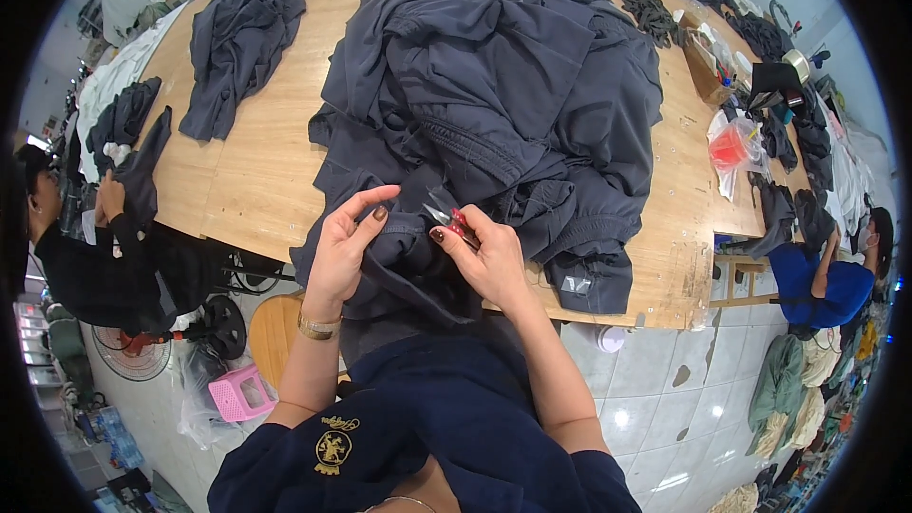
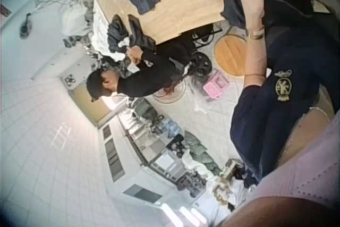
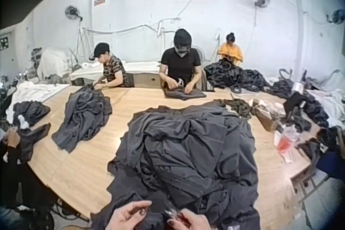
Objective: Trim loose threads from finished garments using small snips.
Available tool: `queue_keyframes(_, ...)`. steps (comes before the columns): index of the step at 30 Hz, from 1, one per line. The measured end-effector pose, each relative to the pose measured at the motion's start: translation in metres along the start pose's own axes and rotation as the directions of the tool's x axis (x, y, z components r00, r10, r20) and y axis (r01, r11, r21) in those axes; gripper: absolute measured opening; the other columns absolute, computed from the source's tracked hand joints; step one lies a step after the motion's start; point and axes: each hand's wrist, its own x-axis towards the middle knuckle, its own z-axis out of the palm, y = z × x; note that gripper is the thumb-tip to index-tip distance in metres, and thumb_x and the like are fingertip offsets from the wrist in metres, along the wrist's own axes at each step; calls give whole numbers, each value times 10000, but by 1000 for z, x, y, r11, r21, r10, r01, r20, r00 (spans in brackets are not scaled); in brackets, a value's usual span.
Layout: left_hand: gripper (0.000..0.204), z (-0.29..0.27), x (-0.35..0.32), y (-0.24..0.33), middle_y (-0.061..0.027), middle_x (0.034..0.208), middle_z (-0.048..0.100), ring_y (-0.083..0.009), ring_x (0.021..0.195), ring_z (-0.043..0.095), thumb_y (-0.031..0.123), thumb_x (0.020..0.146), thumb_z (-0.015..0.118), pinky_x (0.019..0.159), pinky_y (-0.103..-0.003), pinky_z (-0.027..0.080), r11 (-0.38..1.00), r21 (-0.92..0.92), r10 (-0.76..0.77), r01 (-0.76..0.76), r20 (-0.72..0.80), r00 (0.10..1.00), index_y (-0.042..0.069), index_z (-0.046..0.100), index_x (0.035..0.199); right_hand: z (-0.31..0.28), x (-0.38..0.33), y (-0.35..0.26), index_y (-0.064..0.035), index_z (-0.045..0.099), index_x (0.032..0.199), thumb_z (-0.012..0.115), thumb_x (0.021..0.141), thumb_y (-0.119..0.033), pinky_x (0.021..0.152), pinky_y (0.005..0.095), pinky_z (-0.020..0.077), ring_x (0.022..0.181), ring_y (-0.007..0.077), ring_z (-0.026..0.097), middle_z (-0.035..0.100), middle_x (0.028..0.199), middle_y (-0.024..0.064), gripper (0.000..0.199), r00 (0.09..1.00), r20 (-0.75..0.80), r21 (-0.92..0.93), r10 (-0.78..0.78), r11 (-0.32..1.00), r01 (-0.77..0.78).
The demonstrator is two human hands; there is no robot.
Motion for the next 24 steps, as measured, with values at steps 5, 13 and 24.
queue_keyframes(5, 276, 1, 2, -1, 11, 964, 592, 13, 765, 498, 46, 908, 536, 680, -120, 397, 989, -135, -56, 58, 13, 998, -23, 548, 1174, 9, -2, -11, -25, 567, 942, 742, 743, -79, 491, 182, 311, 552, 6, 364, 491, 675, -78, 271, 993, 47, 384, 109, 916, -119)
queue_keyframes(13, 273, -3, 2, -4, -12, 1029, 599, -18, 866, 525, 55, 915, 523, 780, -160, 416, 989, -129, -64, 70, 52, 997, -20, 550, 1176, 23, 7, 2, 16, 613, 958, 595, 854, -7, 740, 207, 469, 803, 71, 583, 642, 860, 27, 108, 993, -6, 467, 119, 878, -102)
queue_keyframes(24, 267, -6, 4, -4, -24, 1044, 604, -34, 885, 542, 75, 923, 513, 790, -168, 418, 984, -154, -83, 90, 52, 995, -15, 553, 1170, 23, 0, 10, -24, 573, 800, 659, 841, -202, 516, 192, 314, 602, 14, 379, 458, 610, -42, 202, 995, -42, 432, 95, 899, -68)
